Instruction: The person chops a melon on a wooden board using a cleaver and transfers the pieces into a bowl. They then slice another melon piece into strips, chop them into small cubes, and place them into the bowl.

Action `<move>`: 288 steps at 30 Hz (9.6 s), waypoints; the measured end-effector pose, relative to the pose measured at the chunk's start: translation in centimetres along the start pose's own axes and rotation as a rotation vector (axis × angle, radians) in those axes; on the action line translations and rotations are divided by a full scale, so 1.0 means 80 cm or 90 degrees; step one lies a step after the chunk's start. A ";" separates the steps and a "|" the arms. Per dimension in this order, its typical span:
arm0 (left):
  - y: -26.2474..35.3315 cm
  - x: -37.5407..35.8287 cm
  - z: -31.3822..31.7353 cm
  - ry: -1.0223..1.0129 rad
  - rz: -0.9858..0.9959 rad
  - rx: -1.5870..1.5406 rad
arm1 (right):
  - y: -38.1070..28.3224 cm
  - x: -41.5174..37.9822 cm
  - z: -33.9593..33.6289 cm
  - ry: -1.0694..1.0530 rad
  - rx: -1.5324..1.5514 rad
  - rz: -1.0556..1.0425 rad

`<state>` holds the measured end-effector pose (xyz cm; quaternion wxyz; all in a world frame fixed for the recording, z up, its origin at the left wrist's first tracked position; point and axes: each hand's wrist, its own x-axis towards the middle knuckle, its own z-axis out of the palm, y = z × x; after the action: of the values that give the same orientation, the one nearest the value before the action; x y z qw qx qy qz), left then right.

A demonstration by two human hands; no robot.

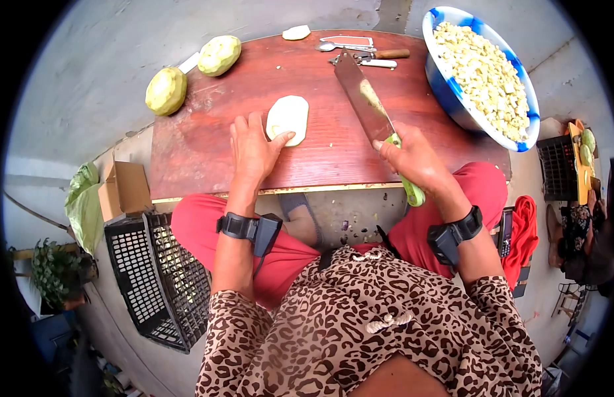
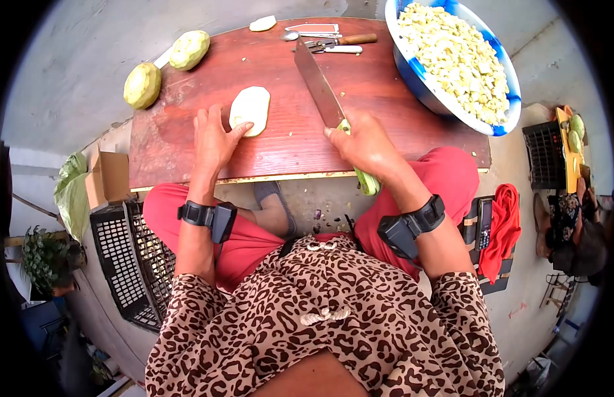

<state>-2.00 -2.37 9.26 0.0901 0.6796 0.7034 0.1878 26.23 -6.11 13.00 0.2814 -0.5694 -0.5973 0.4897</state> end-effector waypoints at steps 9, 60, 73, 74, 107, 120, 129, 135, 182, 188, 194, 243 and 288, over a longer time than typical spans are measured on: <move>-0.006 0.002 0.065 0.057 0.158 -0.104 | 0.003 0.005 0.013 0.016 -0.118 -0.062; 0.025 -0.022 0.083 0.073 0.374 -0.130 | 0.009 -0.013 0.032 -0.036 -0.333 -0.155; 0.031 -0.025 0.086 0.095 0.383 -0.121 | -0.006 -0.023 0.035 -0.001 -0.364 -0.149; 0.031 -0.025 0.088 0.097 0.386 -0.112 | -0.007 -0.024 0.036 -0.005 -0.369 -0.146; 0.036 -0.026 0.088 0.133 0.382 -0.133 | 0.005 -0.016 0.044 -0.007 -0.411 -0.169; 0.038 -0.027 0.082 0.124 0.393 -0.139 | -0.010 -0.013 0.056 -0.027 -0.450 -0.151; 0.034 -0.028 0.090 0.144 0.387 -0.108 | 0.009 -0.010 0.052 -0.007 -0.396 -0.132; 0.034 -0.028 0.090 0.136 0.376 -0.142 | 0.005 -0.014 0.048 -0.015 -0.386 -0.147; 0.025 -0.031 0.091 0.119 0.393 -0.182 | 0.009 -0.010 0.054 -0.022 -0.384 -0.159; 0.026 -0.037 0.087 0.147 0.365 -0.160 | 0.017 -0.015 0.056 -0.023 -0.359 -0.160; 0.024 -0.035 0.090 0.126 0.357 -0.171 | -0.003 -0.020 0.049 -0.064 -0.369 -0.154; 0.015 -0.043 0.087 0.172 0.366 -0.172 | 0.010 -0.010 0.058 -0.037 -0.335 -0.117; 0.012 -0.051 0.083 0.137 0.315 -0.201 | -0.013 -0.015 0.056 -0.122 -0.391 -0.212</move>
<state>1.70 -5.46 3.04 0.0711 0.7839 0.4842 0.3822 22.04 -8.33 12.57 0.1161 -0.4734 -0.8249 0.2863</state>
